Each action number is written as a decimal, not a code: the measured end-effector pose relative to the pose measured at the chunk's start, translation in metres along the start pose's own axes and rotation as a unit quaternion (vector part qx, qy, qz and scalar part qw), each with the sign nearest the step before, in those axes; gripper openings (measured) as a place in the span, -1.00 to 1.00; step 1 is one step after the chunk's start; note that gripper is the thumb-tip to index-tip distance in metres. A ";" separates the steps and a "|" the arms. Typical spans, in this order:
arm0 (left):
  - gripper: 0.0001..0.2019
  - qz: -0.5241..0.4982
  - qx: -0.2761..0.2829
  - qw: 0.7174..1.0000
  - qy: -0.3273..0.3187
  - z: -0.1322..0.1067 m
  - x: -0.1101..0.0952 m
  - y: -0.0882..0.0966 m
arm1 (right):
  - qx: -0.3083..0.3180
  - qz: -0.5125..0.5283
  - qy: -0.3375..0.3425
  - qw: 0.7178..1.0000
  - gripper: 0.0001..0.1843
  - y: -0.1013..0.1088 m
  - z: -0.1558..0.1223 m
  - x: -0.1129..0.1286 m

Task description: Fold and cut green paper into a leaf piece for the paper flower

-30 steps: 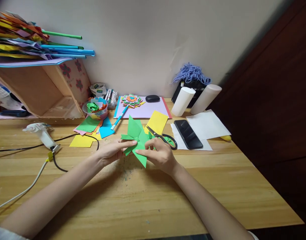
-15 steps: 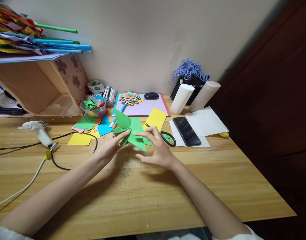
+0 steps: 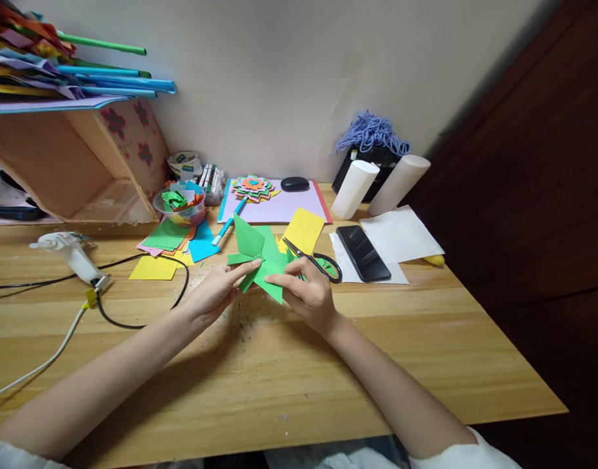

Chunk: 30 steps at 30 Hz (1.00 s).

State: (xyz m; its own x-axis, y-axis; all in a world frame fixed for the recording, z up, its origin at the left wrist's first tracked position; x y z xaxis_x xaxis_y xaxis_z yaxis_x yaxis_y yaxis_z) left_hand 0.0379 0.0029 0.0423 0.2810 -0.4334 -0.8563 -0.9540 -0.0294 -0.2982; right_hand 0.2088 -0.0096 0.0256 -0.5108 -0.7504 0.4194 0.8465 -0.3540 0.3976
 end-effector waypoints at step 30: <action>-0.74 0.069 0.014 0.996 -0.049 -0.008 -0.007 -0.003 | 0.152 0.151 -0.238 0.947 -0.72 -0.005 0.012 0.002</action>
State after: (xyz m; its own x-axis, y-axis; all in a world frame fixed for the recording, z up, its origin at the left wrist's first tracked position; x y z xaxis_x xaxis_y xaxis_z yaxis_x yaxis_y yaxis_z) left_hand 0.0384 -0.0011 0.0524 0.1570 -0.3420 -0.9265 -0.9814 0.0511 -0.1852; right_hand 0.2019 -0.0025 0.0343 -0.3226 -0.4287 0.8439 0.9196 0.0692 0.3867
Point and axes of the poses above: each hand's wrist, its own z-axis towards the middle knuckle, its own y-axis out of the back of the hand, x = y × z, the point moved 1 cm from there along z, towards the middle knuckle, and after that the axes turned 9 degrees about -x, right-handed, at the moved point
